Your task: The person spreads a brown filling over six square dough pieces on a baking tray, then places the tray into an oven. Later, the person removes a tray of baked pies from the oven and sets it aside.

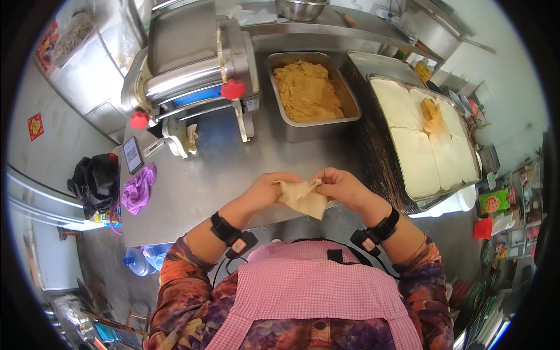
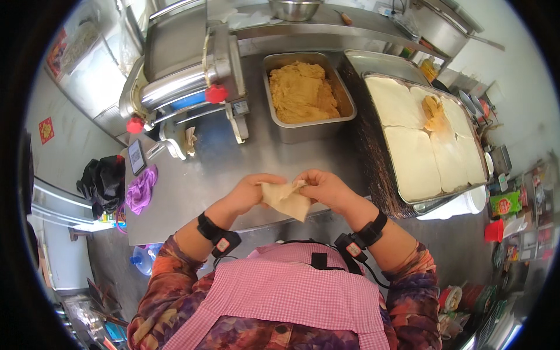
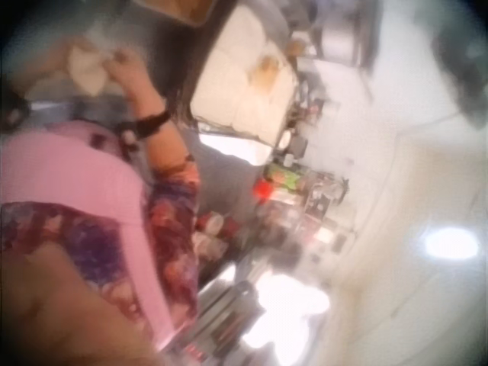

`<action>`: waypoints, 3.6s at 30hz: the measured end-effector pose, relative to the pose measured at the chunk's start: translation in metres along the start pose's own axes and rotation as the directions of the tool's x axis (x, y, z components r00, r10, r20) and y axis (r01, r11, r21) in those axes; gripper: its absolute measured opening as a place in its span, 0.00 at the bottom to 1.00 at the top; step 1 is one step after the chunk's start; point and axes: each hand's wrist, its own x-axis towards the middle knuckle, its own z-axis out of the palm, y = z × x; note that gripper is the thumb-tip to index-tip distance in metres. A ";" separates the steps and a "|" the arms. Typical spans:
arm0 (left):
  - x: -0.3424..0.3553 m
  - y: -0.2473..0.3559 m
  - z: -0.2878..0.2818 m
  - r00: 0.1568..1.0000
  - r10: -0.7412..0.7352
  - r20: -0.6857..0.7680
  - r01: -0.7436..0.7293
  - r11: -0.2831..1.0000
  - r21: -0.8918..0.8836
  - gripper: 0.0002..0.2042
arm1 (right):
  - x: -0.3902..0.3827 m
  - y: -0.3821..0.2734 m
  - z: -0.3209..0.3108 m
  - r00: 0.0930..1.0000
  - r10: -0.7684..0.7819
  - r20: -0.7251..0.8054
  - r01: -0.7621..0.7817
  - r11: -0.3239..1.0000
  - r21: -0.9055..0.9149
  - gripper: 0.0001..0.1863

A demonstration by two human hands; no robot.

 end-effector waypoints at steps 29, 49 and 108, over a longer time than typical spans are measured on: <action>0.143 0.001 -0.108 0.881 0.402 -0.248 0.207 0.144 0.968 0.30 | -0.227 -0.014 -0.177 0.633 -0.266 -0.727 0.354 0.935 -0.033 0.11; 0.195 0.176 0.387 0.787 0.606 0.113 -0.170 0.037 0.985 0.23 | -0.157 -0.050 -0.409 0.551 -0.829 -0.095 0.226 0.257 -0.939 0.07; 0.118 0.041 0.325 0.419 0.707 -0.570 0.120 0.579 0.806 0.13 | -0.122 -0.102 -0.501 0.946 -0.299 0.127 0.322 0.812 -0.487 0.15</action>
